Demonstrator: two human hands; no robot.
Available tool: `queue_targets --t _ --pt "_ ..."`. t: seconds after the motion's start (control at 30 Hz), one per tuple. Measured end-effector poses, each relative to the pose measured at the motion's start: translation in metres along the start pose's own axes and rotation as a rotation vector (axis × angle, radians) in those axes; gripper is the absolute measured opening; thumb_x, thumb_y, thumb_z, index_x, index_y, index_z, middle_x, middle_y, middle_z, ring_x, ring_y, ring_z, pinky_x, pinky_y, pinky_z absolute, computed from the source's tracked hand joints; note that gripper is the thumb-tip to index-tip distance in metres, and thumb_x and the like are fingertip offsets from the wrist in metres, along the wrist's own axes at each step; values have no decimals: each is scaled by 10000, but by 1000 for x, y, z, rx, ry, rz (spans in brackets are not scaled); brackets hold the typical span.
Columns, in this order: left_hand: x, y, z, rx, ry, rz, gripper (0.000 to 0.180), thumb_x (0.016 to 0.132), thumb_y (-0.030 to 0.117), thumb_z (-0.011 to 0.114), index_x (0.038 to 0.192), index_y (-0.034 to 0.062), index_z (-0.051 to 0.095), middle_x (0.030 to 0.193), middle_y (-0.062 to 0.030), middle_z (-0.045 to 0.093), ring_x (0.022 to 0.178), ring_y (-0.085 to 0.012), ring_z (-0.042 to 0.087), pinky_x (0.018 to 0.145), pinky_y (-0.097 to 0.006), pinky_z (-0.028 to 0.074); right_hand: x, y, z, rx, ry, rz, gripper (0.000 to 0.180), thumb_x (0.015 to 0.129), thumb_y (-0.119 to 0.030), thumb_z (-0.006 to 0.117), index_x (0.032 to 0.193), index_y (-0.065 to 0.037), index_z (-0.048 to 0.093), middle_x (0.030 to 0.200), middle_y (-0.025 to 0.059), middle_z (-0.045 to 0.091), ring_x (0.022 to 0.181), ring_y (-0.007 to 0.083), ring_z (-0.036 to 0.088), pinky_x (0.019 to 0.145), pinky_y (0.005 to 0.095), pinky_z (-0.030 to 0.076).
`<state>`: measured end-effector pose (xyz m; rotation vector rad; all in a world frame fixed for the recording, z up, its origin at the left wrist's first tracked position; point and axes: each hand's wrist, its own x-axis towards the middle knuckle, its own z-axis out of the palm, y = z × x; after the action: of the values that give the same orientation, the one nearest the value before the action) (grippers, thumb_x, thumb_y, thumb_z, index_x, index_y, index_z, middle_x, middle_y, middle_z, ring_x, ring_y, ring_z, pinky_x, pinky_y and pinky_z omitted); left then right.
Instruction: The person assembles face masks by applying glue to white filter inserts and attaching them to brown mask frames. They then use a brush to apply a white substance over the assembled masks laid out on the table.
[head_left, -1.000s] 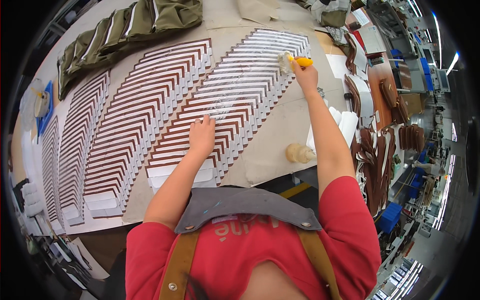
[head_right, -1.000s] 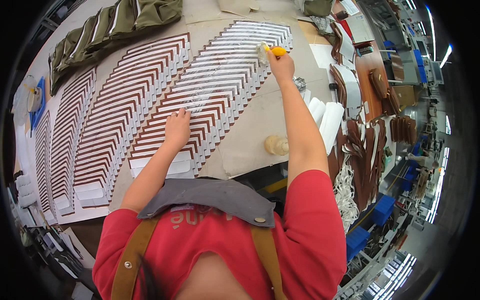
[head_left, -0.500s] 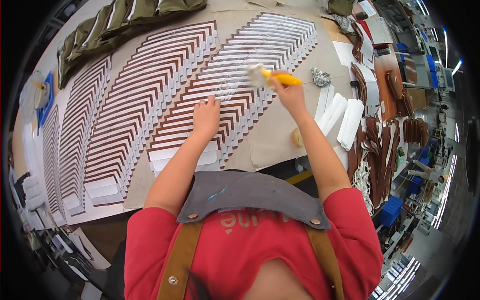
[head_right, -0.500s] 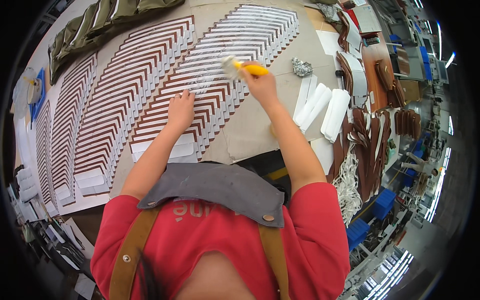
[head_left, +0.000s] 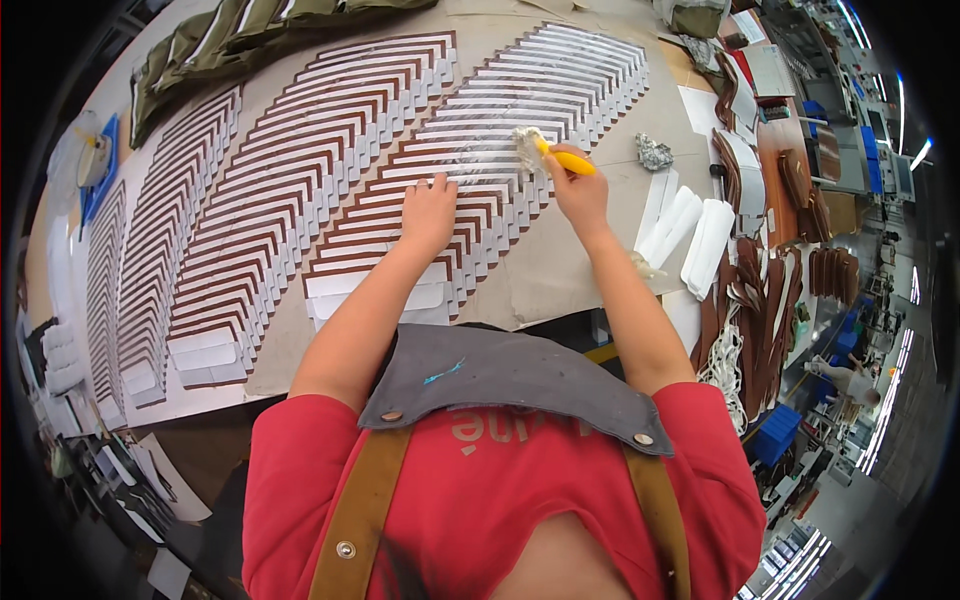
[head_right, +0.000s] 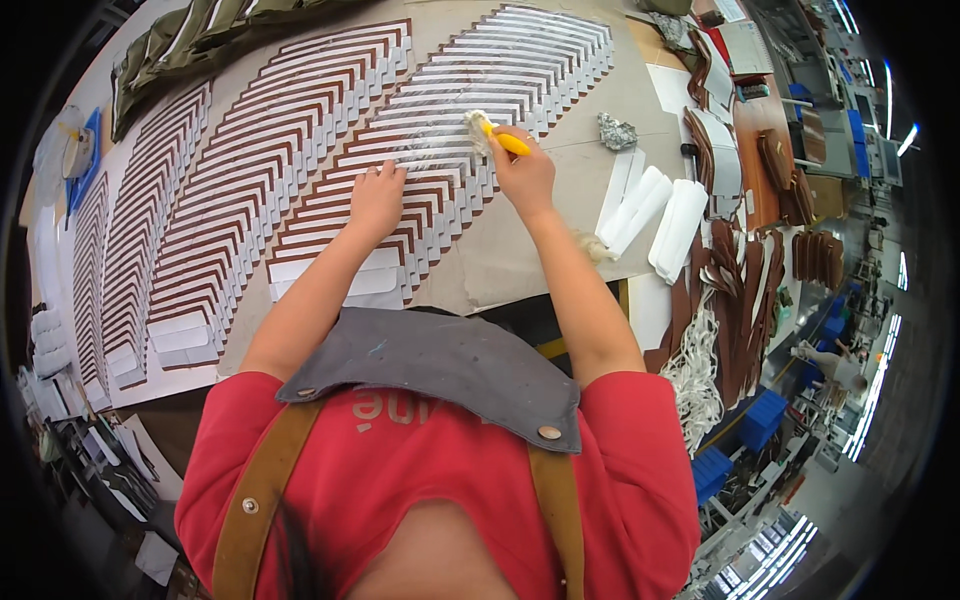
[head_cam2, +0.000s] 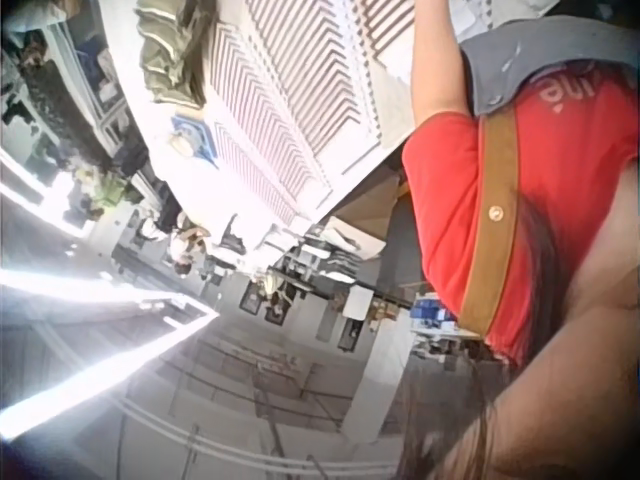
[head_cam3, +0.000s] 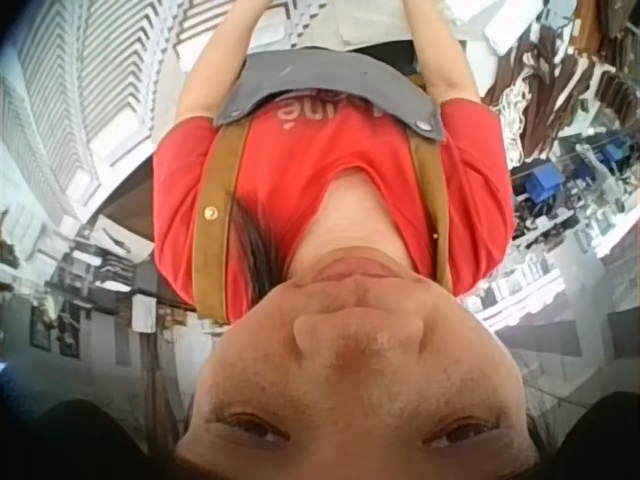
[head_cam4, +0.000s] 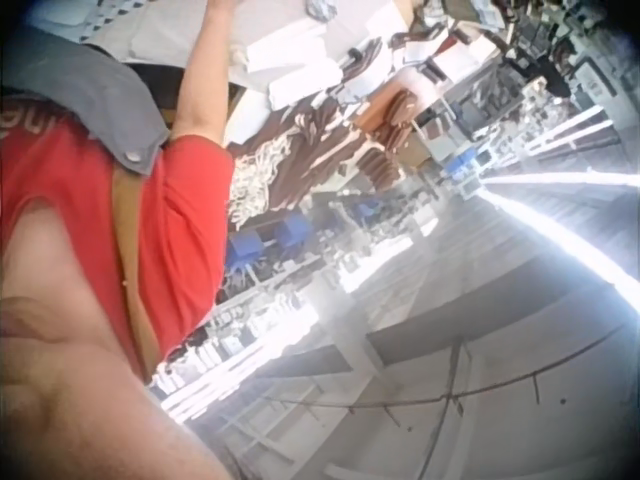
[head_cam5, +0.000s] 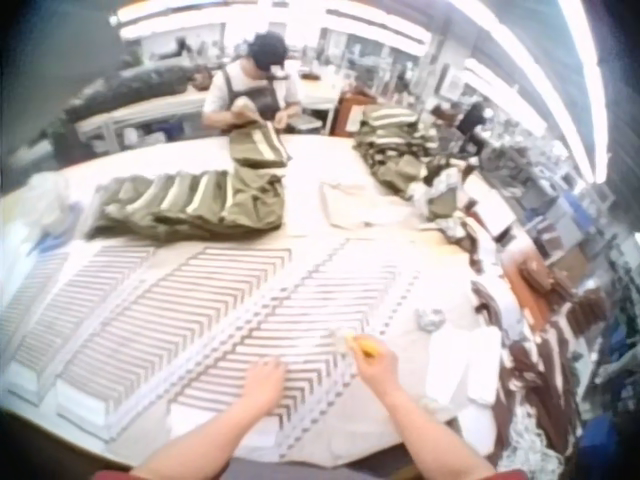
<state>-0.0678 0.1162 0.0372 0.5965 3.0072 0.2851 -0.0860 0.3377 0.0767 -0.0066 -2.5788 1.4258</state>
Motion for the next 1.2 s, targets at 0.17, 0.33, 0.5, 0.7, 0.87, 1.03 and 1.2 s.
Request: queue_targets --t 0.17,0.33,0.5,0.7,0.87,1.03,1.2 --pt "0 -4 5 11 -33 -25 267 717 83 611 977 49 561 1045 -96 520 953 -300 548 791 -400 423 -15 -8 2 -103 -139 79 158 828 -198 649 930 -78 649 767 53 637 564 102 557 532 244 445" --pt "-8 -18 3 -398 91 -187 462 721 134 623 1162 65 505 1247 -121 436 1121 -336 433 896 -479 372 4 -6 -5 176 184 -41 133 842 -125 633 923 -19 630 689 5 612 550 46 498 500 203 403" --pt "-69 -38 6 -350 265 -311 440 853 155 513 1261 19 421 1357 -141 354 1232 -319 348 1009 -498 239 -27 -51 -2 269 -18 71 113 851 -102 614 927 -19 625 746 0 617 596 36 505 510 191 400" --pt "-105 -37 39 -64 147 -292 556 917 272 400 1376 -15 275 1477 -133 195 1379 -266 151 1103 -502 53 -73 -39 39 -37 -115 -194 133 798 -76 638 930 -101 640 797 61 651 568 173 591 530 258 459" --pt "-106 -36 45 -42 171 -283 562 928 306 354 1389 -4 269 1489 -122 183 1391 -241 124 1110 -496 42 -58 -35 26 -8 11 -159 98 802 -85 641 900 -84 642 769 61 647 564 169 590 519 265 456" --pt "-105 -36 43 -15 143 -294 558 930 313 347 1391 8 275 1490 -121 182 1389 -232 133 1110 -493 46 -105 -72 39 -115 -377 -341 82 795 -116 658 872 -93 640 754 57 641 526 192 565 525 282 441" --pt "-106 -37 46 -27 169 -295 557 925 309 362 1386 5 284 1483 -124 207 1385 -229 153 1109 -496 53 -85 -50 44 -55 -114 -171 90 789 -124 662 872 -102 637 721 50 629 488 192 538 507 297 418"
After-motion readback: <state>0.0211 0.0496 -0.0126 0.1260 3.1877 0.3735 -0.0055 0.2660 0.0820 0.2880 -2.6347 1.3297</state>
